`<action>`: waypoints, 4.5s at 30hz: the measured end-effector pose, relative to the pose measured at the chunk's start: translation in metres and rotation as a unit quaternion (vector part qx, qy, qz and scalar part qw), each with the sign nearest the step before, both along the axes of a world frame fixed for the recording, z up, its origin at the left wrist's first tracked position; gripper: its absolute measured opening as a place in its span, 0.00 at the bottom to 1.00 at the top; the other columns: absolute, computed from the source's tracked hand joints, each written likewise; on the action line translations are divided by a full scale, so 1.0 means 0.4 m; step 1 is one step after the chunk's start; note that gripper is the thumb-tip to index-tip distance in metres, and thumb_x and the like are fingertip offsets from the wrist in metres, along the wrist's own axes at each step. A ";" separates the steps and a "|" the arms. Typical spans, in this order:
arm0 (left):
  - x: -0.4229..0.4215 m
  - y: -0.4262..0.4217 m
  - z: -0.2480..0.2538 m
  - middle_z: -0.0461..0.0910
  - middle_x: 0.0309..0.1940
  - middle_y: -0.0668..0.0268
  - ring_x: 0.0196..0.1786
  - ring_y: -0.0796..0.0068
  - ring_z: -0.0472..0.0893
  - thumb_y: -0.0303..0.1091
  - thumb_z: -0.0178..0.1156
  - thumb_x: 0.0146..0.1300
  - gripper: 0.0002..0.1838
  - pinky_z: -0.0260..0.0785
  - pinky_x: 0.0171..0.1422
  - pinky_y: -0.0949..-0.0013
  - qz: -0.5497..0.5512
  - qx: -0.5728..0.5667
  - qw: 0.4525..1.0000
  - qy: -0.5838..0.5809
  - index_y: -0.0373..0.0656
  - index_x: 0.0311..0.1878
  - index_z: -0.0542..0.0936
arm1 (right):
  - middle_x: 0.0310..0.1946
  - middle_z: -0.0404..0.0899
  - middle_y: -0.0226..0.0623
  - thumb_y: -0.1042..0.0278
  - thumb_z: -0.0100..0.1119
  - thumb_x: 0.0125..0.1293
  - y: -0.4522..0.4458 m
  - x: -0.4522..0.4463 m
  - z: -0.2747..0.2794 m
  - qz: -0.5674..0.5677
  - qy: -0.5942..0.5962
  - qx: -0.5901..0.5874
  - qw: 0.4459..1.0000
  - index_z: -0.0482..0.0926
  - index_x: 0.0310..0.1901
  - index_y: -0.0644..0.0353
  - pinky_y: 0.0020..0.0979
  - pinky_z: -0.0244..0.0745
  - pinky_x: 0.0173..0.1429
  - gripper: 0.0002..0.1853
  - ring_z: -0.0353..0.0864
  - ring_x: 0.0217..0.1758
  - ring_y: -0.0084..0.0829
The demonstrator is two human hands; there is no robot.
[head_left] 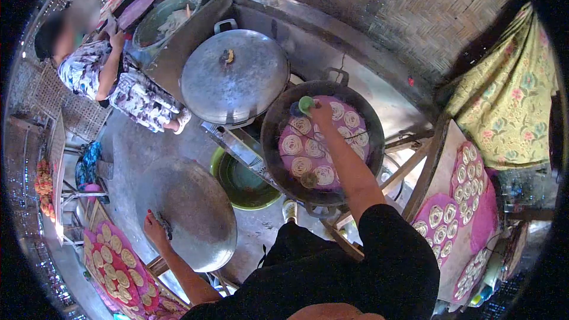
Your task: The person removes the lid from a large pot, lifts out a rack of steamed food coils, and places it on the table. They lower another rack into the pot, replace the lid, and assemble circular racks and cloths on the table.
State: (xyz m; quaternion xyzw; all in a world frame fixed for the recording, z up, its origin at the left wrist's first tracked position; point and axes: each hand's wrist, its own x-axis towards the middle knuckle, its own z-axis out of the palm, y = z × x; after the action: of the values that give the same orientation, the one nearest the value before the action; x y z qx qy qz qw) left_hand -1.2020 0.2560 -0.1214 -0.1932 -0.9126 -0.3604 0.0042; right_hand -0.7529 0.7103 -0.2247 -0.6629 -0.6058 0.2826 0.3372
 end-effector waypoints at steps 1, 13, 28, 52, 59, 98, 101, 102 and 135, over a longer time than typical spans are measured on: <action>-0.006 -0.001 -0.006 0.60 0.13 0.67 0.20 0.75 0.58 0.51 0.48 0.67 0.26 0.52 0.25 0.65 0.005 -0.003 1.000 -0.016 0.37 0.20 0.66 | 0.25 0.79 0.45 0.65 0.61 0.48 0.020 0.024 -0.037 -0.003 -0.001 0.001 1.000 0.79 0.31 0.63 0.38 0.71 0.35 0.11 0.79 0.29 0.41; 0.042 0.059 0.040 0.60 0.12 0.67 0.19 0.74 0.58 0.50 0.49 0.66 0.26 0.52 0.25 0.64 0.010 0.024 0.997 -0.072 0.37 0.20 0.66 | 0.24 0.80 0.42 0.57 0.55 0.49 0.024 0.589 -0.304 -0.135 -0.329 0.145 0.923 0.82 0.25 0.57 0.39 0.73 0.33 0.12 0.78 0.27 0.46; 0.015 0.081 -0.035 0.59 0.12 0.67 0.18 0.75 0.58 0.50 0.49 0.66 0.27 0.50 0.24 0.63 -0.033 0.038 0.998 -0.026 0.37 0.18 0.66 | 0.36 0.77 0.51 0.54 0.56 0.55 -0.330 0.184 0.032 0.141 -0.261 0.004 0.955 0.80 0.40 0.56 0.48 0.65 0.55 0.16 0.74 0.46 0.48; 0.009 0.041 -0.038 0.61 0.12 0.66 0.19 0.74 0.57 0.50 0.49 0.66 0.27 0.51 0.24 0.64 -0.021 0.015 0.999 -0.026 0.36 0.19 0.68 | 0.33 0.76 0.48 0.64 0.55 0.53 -0.329 0.057 0.018 0.165 -0.295 -0.032 0.941 0.79 0.35 0.63 0.45 0.71 0.43 0.12 0.76 0.41 0.45; 0.007 0.031 -0.054 0.64 0.12 0.64 0.18 0.72 0.60 0.50 0.50 0.65 0.26 0.53 0.24 0.62 -0.005 0.011 0.998 -0.054 0.35 0.21 0.70 | 0.45 0.73 0.45 0.57 0.54 0.54 -0.368 0.147 -0.072 0.127 -0.372 -0.036 0.919 0.79 0.39 0.55 0.51 0.65 0.50 0.14 0.73 0.45 0.48; 1.213 0.244 0.110 0.75 0.42 0.59 0.39 0.65 0.79 0.23 0.47 0.57 0.29 0.73 0.39 0.67 -0.470 -0.104 0.868 0.119 0.39 0.65 0.60 | 0.43 0.71 0.38 0.62 0.47 0.66 -1.109 2.428 0.235 -0.491 0.609 0.324 0.532 0.66 0.55 0.57 0.38 0.68 0.54 0.17 0.71 0.49 0.38; 1.359 0.268 0.099 0.75 0.44 0.60 0.41 0.65 0.78 0.23 0.46 0.58 0.28 0.72 0.41 0.68 -0.498 -0.109 0.855 0.094 0.39 0.64 0.61 | 0.45 0.71 0.40 0.59 0.48 0.66 -1.073 2.593 0.140 -0.498 0.595 0.312 0.547 0.66 0.56 0.59 0.39 0.70 0.52 0.19 0.72 0.47 0.38; 1.389 0.274 0.095 0.75 0.44 0.60 0.41 0.65 0.78 0.23 0.46 0.58 0.28 0.72 0.42 0.68 -0.500 -0.112 0.854 0.091 0.39 0.64 0.61 | 0.46 0.71 0.40 0.58 0.48 0.67 -1.058 2.620 0.144 -0.500 0.587 0.310 0.557 0.66 0.56 0.59 0.39 0.71 0.51 0.20 0.72 0.48 0.38; 0.507 -0.052 0.272 0.69 0.13 0.57 0.19 0.64 0.65 0.54 0.49 0.64 0.27 0.59 0.27 0.60 -0.110 0.062 0.986 0.107 0.35 0.24 0.74 | 0.45 0.74 0.38 0.74 0.45 0.66 -0.693 1.008 0.291 -0.072 0.687 -0.029 0.723 0.69 0.49 0.58 0.40 0.76 0.42 0.11 0.75 0.45 0.36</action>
State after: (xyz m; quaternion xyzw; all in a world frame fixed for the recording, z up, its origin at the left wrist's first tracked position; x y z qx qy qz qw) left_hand -0.9993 0.2351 -0.0126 -0.3292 -0.8561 -0.3913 0.0744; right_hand -0.3498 0.4330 -0.1083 -0.3384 -0.1507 0.6531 0.6605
